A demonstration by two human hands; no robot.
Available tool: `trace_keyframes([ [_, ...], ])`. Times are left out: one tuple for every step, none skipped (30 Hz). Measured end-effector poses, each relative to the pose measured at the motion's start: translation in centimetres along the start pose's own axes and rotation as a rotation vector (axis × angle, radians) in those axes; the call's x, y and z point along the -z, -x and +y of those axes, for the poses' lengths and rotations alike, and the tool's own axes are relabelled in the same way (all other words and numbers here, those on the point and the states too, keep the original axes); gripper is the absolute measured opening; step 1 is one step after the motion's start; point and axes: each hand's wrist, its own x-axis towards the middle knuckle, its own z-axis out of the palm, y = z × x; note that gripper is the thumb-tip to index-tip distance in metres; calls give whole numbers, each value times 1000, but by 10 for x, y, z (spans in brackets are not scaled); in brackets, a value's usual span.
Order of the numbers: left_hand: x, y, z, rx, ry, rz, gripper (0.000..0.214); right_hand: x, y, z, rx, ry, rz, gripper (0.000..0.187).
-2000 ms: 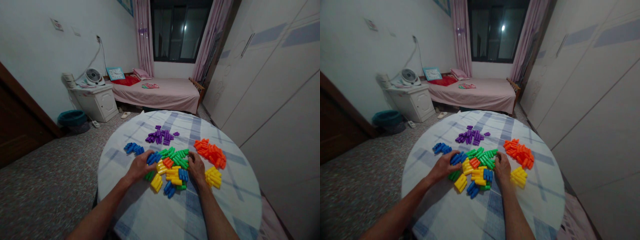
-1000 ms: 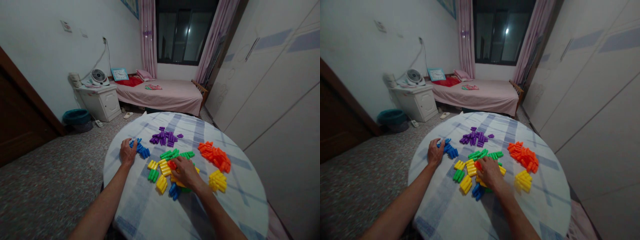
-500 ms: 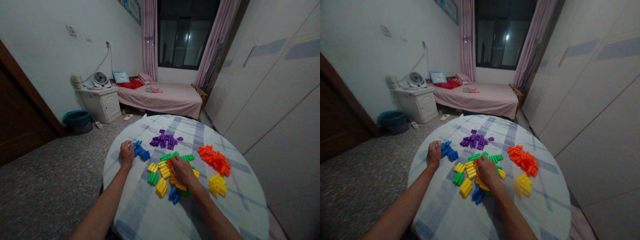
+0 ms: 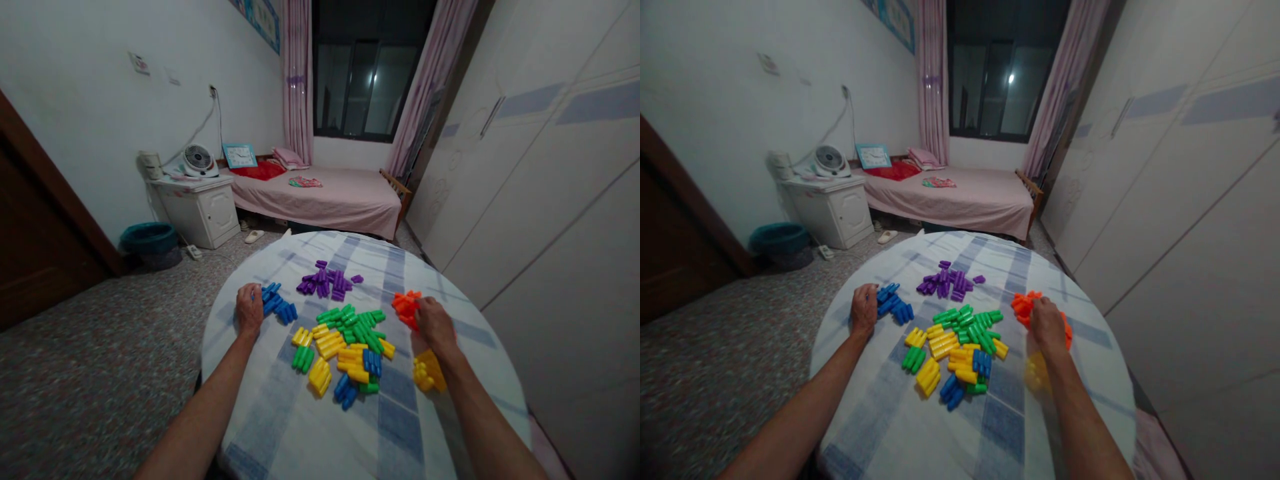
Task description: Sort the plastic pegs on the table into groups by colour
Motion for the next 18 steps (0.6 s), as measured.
trace_keyframes([
  [0,0,0,1,1,7,34,-2,2,1,18,27,-50,21],
  [0,0,1,3,0,19,34,-3,4,0,37,40,-68,19],
  [0,1,1,4,-2,38,33,-3,6,-3,51,31,-52,18],
  [0,1,0,-1,-5,61,32,-2,10,-9,58,-5,-10,19],
  [0,1,0,-13,-9,88,32,-1,13,-15,58,-68,39,21],
  [1,2,0,-32,-15,117,31,-1,18,-23,52,-161,88,23],
  [1,2,0,-57,-23,142,31,-1,24,-32,42,-279,125,26],
  [1,3,1,-84,-33,165,30,-3,30,-41,28,-409,139,28],
  [2,4,3,-114,-41,183,30,-5,38,-49,9,-527,134,30],
  [3,6,7,-150,-44,193,29,-9,45,-57,-9,-623,109,32],
  [5,8,13,-193,-40,193,29,-14,53,-64,-44,-694,87,33],
  [8,11,20,-242,-27,182,28,-19,59,-69,-86,-741,69,35],
  [10,16,31,-301,-1,154,27,-24,65,-73,-123,-766,63,36],
  [13,23,43,-364,31,109,26,-29,70,-76,-149,-777,63,37],
  [16,31,56,-430,74,52,24,-33,74,-78,-160,-778,65,38],
  [18,42,71,-507,126,-44,22,-36,76,-79,-156,-774,66,38],
  [19,54,86,-580,171,-144,21,-38,77,-80,-143,-767,64,38],
  [20,67,101,-647,202,-254,20,-40,78,-79,-130,-761,60,37],
])
